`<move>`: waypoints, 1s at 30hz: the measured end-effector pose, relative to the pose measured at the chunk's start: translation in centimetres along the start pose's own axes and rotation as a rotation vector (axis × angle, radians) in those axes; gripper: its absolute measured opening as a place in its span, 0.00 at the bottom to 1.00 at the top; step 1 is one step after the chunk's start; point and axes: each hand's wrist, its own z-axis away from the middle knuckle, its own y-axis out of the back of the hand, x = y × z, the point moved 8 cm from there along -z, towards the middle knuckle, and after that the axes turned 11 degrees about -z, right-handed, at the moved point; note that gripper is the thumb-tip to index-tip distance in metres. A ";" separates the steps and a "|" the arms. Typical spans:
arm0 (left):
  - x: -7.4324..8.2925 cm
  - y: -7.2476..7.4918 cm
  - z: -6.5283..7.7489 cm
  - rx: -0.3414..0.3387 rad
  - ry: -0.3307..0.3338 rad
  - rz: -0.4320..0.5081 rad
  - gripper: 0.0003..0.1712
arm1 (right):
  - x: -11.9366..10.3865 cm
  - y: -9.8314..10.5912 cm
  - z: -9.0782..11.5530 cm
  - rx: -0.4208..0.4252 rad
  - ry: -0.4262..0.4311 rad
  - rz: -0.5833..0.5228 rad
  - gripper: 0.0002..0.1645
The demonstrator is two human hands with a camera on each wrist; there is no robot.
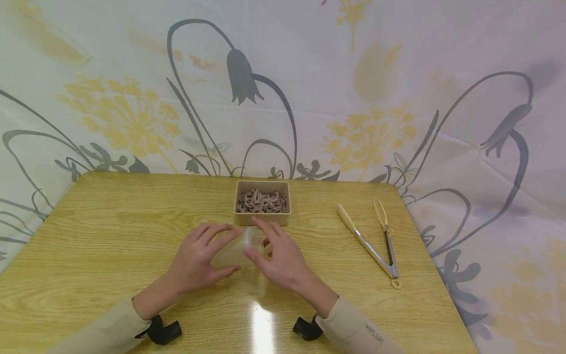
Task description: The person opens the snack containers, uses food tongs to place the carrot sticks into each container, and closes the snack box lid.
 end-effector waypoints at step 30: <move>-0.7 -0.7 0.1 -0.071 0.060 0.132 0.48 | -0.1 0.5 0.2 -0.102 0.116 -0.013 0.46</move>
